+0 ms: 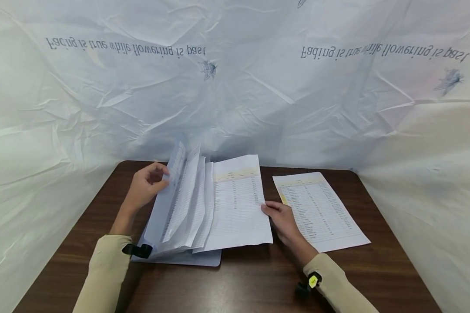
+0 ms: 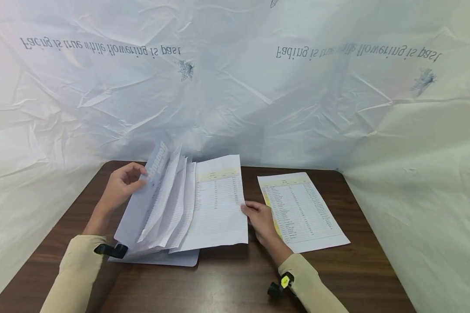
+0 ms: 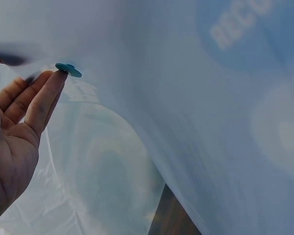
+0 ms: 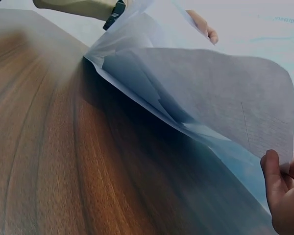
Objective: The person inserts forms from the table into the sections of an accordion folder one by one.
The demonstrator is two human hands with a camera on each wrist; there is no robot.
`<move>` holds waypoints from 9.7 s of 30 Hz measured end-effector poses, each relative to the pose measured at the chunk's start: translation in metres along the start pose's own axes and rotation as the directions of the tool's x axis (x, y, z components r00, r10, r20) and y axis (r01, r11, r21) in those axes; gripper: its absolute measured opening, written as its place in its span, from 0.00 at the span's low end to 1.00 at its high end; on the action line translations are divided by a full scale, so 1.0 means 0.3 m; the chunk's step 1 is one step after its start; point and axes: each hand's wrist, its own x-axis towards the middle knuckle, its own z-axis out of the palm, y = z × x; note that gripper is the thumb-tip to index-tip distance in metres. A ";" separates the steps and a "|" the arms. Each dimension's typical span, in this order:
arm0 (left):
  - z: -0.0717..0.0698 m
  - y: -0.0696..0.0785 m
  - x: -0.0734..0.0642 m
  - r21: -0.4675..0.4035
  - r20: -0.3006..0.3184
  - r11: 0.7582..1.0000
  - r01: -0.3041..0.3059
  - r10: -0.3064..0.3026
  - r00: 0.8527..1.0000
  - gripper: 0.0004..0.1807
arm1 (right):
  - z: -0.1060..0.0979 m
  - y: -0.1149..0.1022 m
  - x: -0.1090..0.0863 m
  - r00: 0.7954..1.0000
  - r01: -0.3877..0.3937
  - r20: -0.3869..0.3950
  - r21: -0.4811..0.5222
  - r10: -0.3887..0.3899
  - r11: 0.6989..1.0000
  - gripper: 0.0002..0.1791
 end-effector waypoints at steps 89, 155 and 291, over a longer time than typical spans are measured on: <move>-0.006 0.103 -0.001 0.048 0.008 0.999 0.004 -0.004 1.000 0.09 | 0.314 0.034 -0.012 0.941 -0.067 0.337 0.135 0.018 0.989 0.19; 0.001 0.096 -0.005 0.055 -0.043 0.998 -0.007 0.009 0.999 0.09 | -0.481 -0.064 0.103 0.874 0.350 -0.043 -0.635 -0.483 0.689 0.26; -0.008 0.089 0.000 0.047 -0.050 0.999 -0.020 0.022 0.999 0.09 | -0.396 -0.051 -0.022 0.996 -0.015 -0.087 -0.205 -0.003 0.979 0.26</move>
